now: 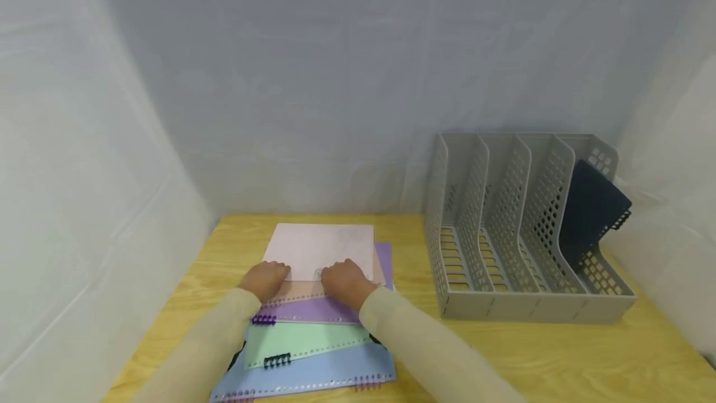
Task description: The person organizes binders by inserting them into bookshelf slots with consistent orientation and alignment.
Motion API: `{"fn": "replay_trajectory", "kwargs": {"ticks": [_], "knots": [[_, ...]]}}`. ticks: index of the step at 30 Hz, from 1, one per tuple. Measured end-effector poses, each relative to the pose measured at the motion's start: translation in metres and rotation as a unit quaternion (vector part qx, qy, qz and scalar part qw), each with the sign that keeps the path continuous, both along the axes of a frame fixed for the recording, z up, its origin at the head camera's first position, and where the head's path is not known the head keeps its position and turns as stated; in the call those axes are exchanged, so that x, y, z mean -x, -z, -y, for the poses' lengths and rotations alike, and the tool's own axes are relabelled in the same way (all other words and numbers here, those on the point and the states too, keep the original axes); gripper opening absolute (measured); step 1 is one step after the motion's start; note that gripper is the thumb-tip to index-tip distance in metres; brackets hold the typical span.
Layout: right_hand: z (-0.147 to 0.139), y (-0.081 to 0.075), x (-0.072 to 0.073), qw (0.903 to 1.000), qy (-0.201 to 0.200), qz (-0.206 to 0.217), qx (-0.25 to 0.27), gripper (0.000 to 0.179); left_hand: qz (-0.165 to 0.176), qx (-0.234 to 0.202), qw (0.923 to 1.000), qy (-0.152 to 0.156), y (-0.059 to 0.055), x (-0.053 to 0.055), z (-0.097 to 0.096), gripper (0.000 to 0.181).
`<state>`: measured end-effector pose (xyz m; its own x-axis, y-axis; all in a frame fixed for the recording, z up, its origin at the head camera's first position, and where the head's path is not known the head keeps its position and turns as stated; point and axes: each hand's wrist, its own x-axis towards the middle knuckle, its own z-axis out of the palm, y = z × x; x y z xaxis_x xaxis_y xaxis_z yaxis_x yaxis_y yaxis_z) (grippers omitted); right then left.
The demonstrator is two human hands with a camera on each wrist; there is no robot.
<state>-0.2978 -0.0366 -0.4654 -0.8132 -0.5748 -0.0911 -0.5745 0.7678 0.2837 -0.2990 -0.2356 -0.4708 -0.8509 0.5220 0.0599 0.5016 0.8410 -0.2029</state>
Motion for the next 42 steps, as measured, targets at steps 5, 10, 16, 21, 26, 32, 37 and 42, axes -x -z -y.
{"fn": "replay_trajectory", "kwargs": {"ticks": [5,10,16,21,26,32,37,42], "knots": [[-0.001,0.002,-0.001,0.9998,-0.005,-0.016,-0.008,0.012,-0.035,-0.011,0.9993,-0.007,0.002,-0.001,-0.002,0.004],[-0.002,0.001,-0.001,0.9996,-0.003,-0.024,-0.012,0.014,-0.055,-0.044,0.9974,-0.020,0.000,-0.004,-0.004,0.004],[-0.003,-0.001,-0.005,0.9984,-0.009,-0.053,-0.017,0.017,-0.082,-0.060,0.9942,-0.036,-0.004,-0.007,-0.004,0.008],[-0.002,-0.006,-0.007,0.9952,-0.012,-0.097,-0.006,0.019,-0.100,-0.087,0.9906,-0.034,-0.008,-0.008,-0.005,0.009],[0.002,-0.010,-0.007,0.9924,0.000,-0.123,0.000,0.024,-0.134,-0.107,0.9850,-0.023,-0.013,-0.009,-0.007,0.007],[0.004,-0.013,-0.009,0.9938,0.056,-0.093,0.023,0.039,-0.167,-0.119,0.9788,-0.006,-0.019,-0.012,-0.011,0.012],[0.001,-0.021,-0.010,0.9913,0.083,-0.091,0.047,0.035,-0.165,-0.124,0.9783,-0.017,-0.026,-0.016,-0.016,0.017],[-0.003,-0.025,-0.008,0.9868,0.074,-0.109,0.094,0.022,-0.177,-0.134,0.9748,-0.023,-0.032,-0.020,-0.019,0.017]]}}
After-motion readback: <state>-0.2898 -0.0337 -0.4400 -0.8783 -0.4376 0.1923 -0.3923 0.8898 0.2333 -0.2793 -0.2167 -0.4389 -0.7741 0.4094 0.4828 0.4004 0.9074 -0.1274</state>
